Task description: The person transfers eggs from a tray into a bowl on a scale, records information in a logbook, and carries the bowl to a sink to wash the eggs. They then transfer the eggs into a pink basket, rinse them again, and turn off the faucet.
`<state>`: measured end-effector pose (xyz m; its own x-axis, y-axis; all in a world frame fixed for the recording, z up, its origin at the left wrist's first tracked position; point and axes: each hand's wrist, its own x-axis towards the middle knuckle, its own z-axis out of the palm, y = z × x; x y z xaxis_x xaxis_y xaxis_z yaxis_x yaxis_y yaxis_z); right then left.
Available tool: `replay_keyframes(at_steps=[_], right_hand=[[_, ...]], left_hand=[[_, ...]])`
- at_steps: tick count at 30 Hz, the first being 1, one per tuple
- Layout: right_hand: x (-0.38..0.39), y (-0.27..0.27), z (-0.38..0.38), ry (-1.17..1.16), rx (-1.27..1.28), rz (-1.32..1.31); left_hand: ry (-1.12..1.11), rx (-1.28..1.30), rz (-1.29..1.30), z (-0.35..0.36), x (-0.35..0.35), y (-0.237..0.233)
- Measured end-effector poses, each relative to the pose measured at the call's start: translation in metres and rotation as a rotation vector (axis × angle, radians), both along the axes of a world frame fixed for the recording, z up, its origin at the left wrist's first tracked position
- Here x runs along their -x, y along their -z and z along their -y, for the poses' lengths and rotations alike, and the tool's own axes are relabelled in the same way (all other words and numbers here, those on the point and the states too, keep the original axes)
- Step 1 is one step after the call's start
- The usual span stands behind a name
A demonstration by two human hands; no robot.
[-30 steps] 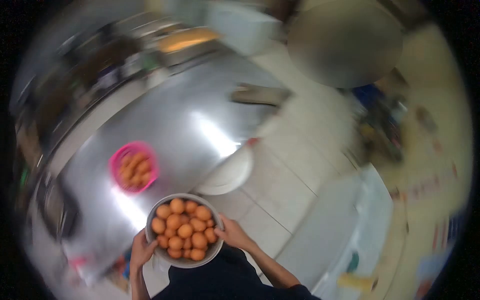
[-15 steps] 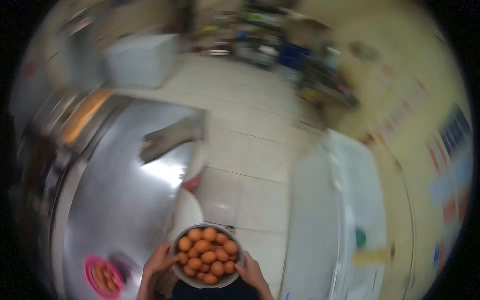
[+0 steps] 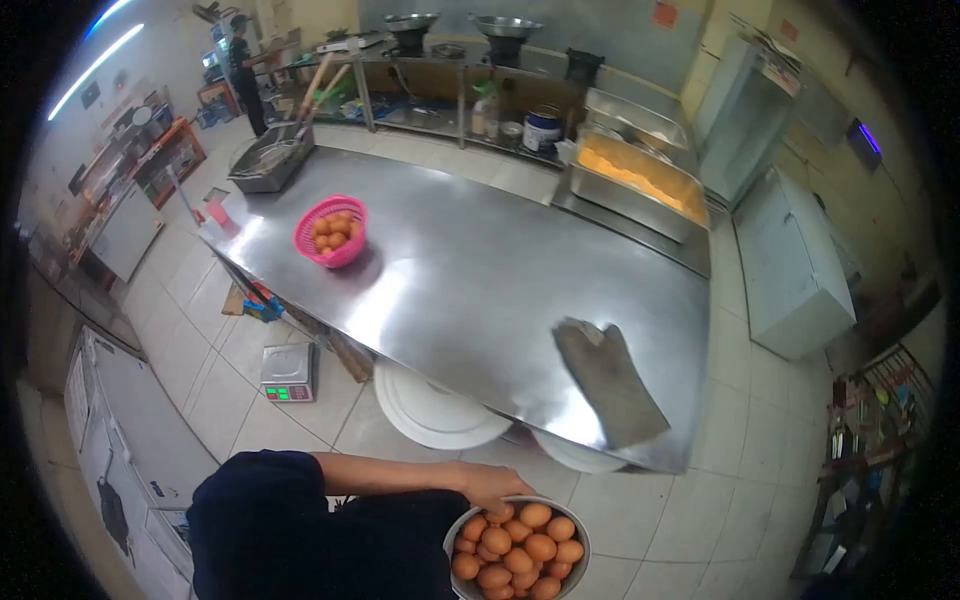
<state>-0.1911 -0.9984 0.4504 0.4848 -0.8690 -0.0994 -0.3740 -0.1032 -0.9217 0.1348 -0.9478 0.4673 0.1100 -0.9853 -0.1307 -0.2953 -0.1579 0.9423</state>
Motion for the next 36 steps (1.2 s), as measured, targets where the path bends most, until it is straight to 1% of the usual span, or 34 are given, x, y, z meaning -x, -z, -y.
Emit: replay_keyframes(at_steps=[1, 2, 3, 5, 6, 8, 10, 12, 14, 15, 16, 17, 19, 20, 22, 24, 25, 26, 28, 29, 31, 32, 33, 35, 36], right_hand=[[0.001, -0.021, 0.023, 0.013, -0.004, -0.077], [0.004, -0.027, 0.048, 0.039, -0.012, -0.154], [0.015, -0.028, 0.076, 0.078, -0.021, -0.229], [0.043, -0.016, 0.134, 0.114, -0.113, -0.138], [0.058, -0.012, 0.159, 0.191, -0.144, -0.081], [0.065, -0.01, 0.202, 0.262, -0.009, -0.038], [0.103, -0.029, 0.263, 0.362, 0.136, -0.094], [0.128, -0.058, 0.303, 0.565, -0.13, -0.282], [0.158, -0.04, 0.337, 0.707, -0.147, -0.189], [0.168, -0.041, 0.347, 0.721, -0.12, -0.134], [0.185, -0.039, 0.379, 0.773, -0.136, -0.115], [0.199, -0.046, 0.395, 0.807, -0.156, -0.093], [0.241, -0.038, 0.448, 0.861, -0.162, -0.025], [0.267, -0.032, 0.48, 0.881, -0.139, -0.047], [0.312, -0.011, 0.537, 0.9, -0.118, -0.119], [0.363, -0.016, 0.604, 0.906, -0.11, -0.08], [0.386, -0.027, 0.635, 0.914, -0.125, -0.064], [0.409, -0.034, 0.665, 0.912, -0.145, -0.056], [0.453, -0.03, 0.722, 0.873, -0.18, -0.054], [0.468, -0.036, 0.738, 0.868, -0.166, -0.086], [0.514, -0.024, 0.798, 0.869, -0.162, -0.104], [0.558, -0.013, 0.857, 0.878, -0.162, -0.094], [0.577, -0.007, 0.889, 0.886, -0.16, -0.075], [0.623, -0.004, 0.957, 0.944, 0.006, -0.068], [0.641, -0.007, 0.987, 0.978, 0.068, -0.06]], left_hand=[[0.01, -0.084, -0.061, 0.02, 0.008, -0.024], [0.032, -0.171, -0.119, 0.043, 0.01, -0.035], [0.066, -0.262, -0.142, 0.073, 0.016, -0.035], [0.052, -0.02, -0.029, 0.135, 0.044, -0.005], [0.103, 0.119, 0.006, 0.176, 0.052, 0.002], [0.229, -0.164, 0.018, 0.257, 0.068, -0.036], [0.375, -0.159, 0.063, 0.342, 0.098, -0.048], [0.475, -0.129, 0.115, 0.427, 0.137, -0.054], [0.586, -0.044, 0.103, 0.51, 0.176, -0.044], [0.655, -0.076, 0.12, 0.53, 0.193, -0.055], [0.706, -0.12, 0.149, 0.574, 0.217, -0.056], [0.737, -0.171, 0.184, 0.602, 0.238, -0.058], [0.759, -0.189, 0.158, 0.669, 0.285, -0.038], [0.762, -0.204, 0.14, 0.703, 0.314, -0.034], [0.798, -0.127, 0.119, 0.762, 0.365, -0.021], [0.817, -0.046, 0.112, 0.833, 0.42, -0.025], [0.778, -0.14, 0.044, 0.862, 0.446, -0.032], [0.784, -0.175, 0.05, 0.894, 0.47, -0.04], [0.784, -0.265, 0.042, 0.95, 0.513, -0.051], [0.76, -0.304, 0.047, 0.963, 0.527, -0.056], [0.805, -0.188, 0.087, 1.021, 0.559, -0.026], [0.83, -0.123, 0.103, 1.082, 0.604, -0.01], [0.816, -0.109, 0.056, 1.112, 0.625, 0.001], [0.794, -0.083, -0.027, 1.178, 0.672, 0.01], [0.821, -0.07, 0.008, 1.216, 0.695, 0.011]])
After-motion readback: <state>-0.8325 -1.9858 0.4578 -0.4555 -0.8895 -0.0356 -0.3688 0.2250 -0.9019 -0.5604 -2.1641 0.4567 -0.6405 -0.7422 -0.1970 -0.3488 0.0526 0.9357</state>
